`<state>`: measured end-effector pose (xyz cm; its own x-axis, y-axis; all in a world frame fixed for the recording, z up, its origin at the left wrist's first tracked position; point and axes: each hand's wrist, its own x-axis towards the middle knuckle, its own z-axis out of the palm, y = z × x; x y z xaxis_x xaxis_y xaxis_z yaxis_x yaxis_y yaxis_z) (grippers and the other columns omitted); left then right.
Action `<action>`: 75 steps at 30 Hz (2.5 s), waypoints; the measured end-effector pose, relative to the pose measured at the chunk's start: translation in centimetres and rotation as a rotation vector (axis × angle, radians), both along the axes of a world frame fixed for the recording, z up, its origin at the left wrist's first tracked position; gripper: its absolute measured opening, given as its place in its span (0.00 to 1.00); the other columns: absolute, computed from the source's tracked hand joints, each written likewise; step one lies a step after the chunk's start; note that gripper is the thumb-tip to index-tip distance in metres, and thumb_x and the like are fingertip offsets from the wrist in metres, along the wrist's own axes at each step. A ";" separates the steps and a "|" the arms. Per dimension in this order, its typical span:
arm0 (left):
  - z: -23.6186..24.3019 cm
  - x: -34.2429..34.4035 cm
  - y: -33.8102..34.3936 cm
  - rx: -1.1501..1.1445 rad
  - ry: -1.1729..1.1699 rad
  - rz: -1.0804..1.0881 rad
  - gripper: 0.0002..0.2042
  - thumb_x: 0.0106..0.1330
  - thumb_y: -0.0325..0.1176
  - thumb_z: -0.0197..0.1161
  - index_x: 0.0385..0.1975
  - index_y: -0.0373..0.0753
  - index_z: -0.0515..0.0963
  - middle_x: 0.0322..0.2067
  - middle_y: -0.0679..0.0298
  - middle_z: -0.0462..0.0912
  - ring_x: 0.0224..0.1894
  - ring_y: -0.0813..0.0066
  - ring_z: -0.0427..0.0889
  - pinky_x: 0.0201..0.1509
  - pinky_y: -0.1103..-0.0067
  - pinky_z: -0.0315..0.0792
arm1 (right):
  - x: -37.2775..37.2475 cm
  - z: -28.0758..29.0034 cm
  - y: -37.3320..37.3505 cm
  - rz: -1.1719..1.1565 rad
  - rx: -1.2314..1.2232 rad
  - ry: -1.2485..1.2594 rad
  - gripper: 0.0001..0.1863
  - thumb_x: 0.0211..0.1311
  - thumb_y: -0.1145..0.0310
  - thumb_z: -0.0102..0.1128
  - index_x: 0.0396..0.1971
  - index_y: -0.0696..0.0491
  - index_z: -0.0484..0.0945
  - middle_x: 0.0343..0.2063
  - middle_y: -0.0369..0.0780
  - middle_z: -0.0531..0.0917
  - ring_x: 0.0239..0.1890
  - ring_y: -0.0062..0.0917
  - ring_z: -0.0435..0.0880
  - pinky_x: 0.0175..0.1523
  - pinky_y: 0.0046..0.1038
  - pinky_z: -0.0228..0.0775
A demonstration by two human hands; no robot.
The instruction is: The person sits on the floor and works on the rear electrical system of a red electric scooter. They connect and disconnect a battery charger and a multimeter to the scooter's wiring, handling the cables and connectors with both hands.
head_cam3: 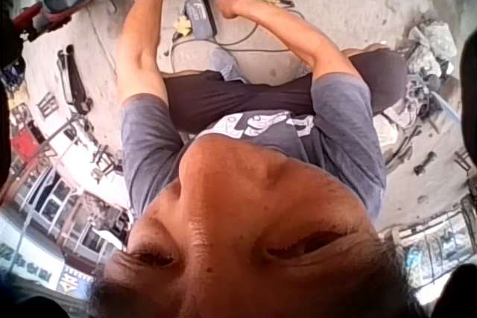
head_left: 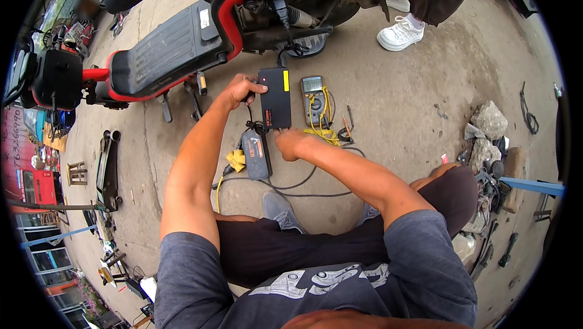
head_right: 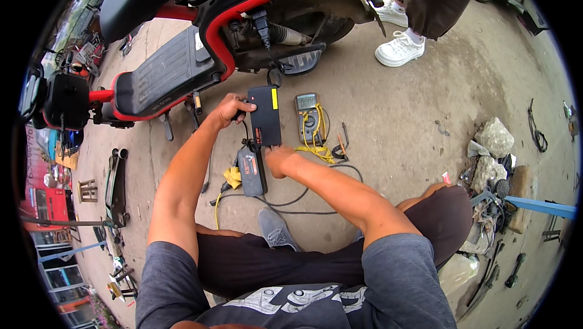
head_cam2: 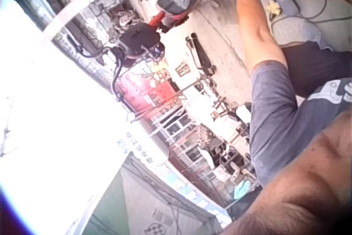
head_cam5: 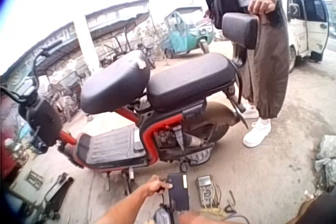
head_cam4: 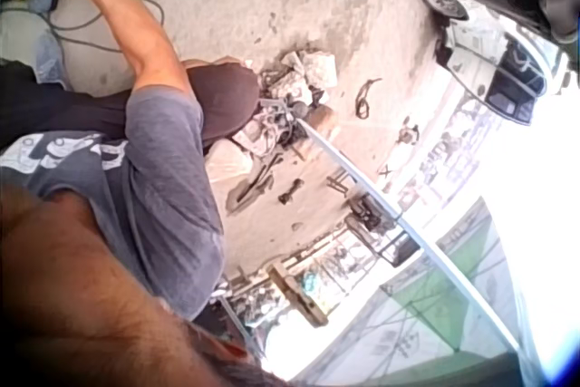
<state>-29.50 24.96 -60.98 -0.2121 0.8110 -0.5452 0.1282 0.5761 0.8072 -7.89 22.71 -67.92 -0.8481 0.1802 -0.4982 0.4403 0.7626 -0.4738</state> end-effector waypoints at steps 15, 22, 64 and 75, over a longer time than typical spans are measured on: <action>0.6 0.3 -0.1 0.009 0.009 -0.018 0.15 0.52 0.31 0.73 0.35 0.29 0.82 0.21 0.64 0.78 0.13 0.78 0.67 0.18 0.78 0.57 | -0.2 -0.5 0.0 -0.020 -0.012 -0.019 0.36 0.55 0.75 0.57 0.66 0.64 0.59 0.63 0.58 0.67 0.64 0.50 0.70 0.64 0.43 0.67; 0.5 0.3 0.0 -0.003 0.023 -0.039 0.13 0.53 0.32 0.73 0.34 0.32 0.80 0.18 0.66 0.75 0.12 0.77 0.67 0.17 0.78 0.57 | -0.2 -1.0 -0.3 -0.038 0.012 0.002 0.36 0.55 0.75 0.57 0.66 0.64 0.59 0.63 0.57 0.68 0.63 0.49 0.70 0.63 0.43 0.68; -0.1 0.0 0.2 -0.006 0.038 -0.049 0.13 0.53 0.32 0.73 0.34 0.32 0.80 0.20 0.66 0.76 0.12 0.79 0.67 0.17 0.79 0.57 | -0.3 -1.5 0.2 0.000 -0.008 0.049 0.31 0.55 0.76 0.57 0.60 0.66 0.64 0.55 0.58 0.76 0.58 0.48 0.76 0.60 0.39 0.71; 0.4 0.9 0.0 -0.027 0.093 -0.065 0.15 0.50 0.29 0.74 0.34 0.29 0.80 0.19 0.66 0.75 0.11 0.80 0.67 0.16 0.78 0.56 | 2.4 4.7 5.7 -0.041 -0.193 -0.241 0.19 0.54 0.70 0.56 0.46 0.61 0.82 0.47 0.48 0.85 0.48 0.40 0.85 0.48 0.38 0.78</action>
<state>-28.61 24.94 -60.62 -0.2103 0.8098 -0.5477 0.2400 0.5859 0.7741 -5.51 28.36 -63.25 -0.6956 0.0946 -0.7122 0.5862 0.6479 -0.4865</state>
